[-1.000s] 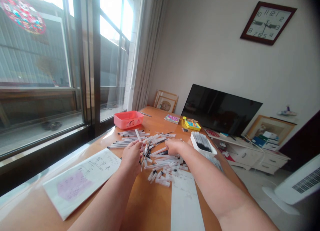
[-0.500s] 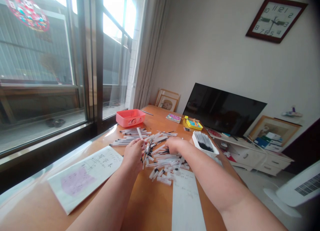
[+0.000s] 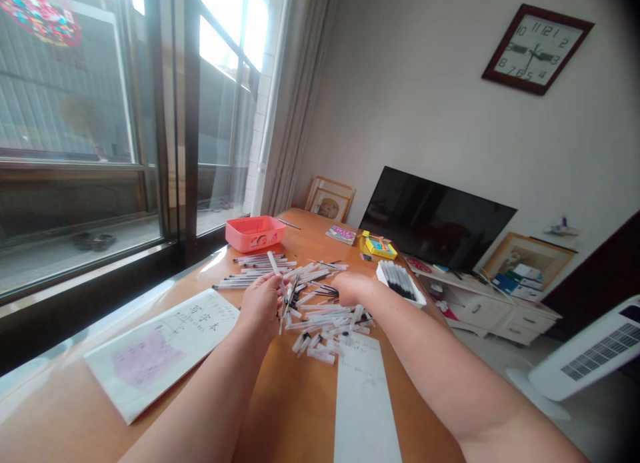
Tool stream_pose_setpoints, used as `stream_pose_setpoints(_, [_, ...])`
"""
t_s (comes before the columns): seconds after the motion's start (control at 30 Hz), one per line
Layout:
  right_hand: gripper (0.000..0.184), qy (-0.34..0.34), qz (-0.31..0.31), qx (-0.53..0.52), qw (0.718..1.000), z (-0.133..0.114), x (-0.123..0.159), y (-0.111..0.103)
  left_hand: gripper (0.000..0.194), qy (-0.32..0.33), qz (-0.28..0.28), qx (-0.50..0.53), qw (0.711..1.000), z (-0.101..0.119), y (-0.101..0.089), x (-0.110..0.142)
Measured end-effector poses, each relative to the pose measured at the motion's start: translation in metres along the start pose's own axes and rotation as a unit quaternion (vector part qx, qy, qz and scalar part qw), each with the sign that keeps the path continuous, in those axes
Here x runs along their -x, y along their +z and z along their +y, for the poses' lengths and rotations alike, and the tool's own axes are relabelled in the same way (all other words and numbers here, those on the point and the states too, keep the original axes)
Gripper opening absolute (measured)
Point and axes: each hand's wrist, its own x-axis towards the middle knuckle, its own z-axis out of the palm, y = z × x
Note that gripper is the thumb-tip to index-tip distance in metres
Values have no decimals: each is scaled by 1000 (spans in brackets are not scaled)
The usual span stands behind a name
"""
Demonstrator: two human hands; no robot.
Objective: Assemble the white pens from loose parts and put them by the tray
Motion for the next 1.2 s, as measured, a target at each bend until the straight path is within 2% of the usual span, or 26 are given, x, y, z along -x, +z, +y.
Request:
stream_pose_setpoints(0.1, [21, -27, -44, 27, 998, -10, 10, 1, 27, -2, 3, -2, 1000, -1, 0, -2])
stream_pose_setpoints(0.17, [23, -39, -50, 33, 997, -18, 19, 4, 28, -4, 1, -4, 1000, -2, -1, -3])
stream_pose_setpoints(0.3, [28, -62, -30, 14, 998, -26, 42, 12, 27, 1, -8, -1, 1000, -4, -2, -4])
stream_pose_setpoints(0.5, [17, -87, 7, -35, 996, -20, 76, 21, 24, 11, -21, 3, 1000, -5, -2, -3])
stream_pose_setpoints(0.67, [14, -36, 50, -110, 992, -4, 100, 28, 27, 12, -32, 2, 999, -7, -2, -5])
stream_pose_setpoints(0.8, [15, -10, 97, -172, 980, 1, 118, 42, 26, 15, -38, 5, 999, -10, -2, -9])
stream_pose_setpoints(0.97, [15, 23, 144, -199, 969, -15, 127, 58, 28, 13, -34, 10, 999, -11, -2, -12])
stream_pose_setpoints(1.2, [21, 55, 145, -137, 978, -31, 116, 67, 27, 3, -24, 10, 1000, -7, -1, -11])
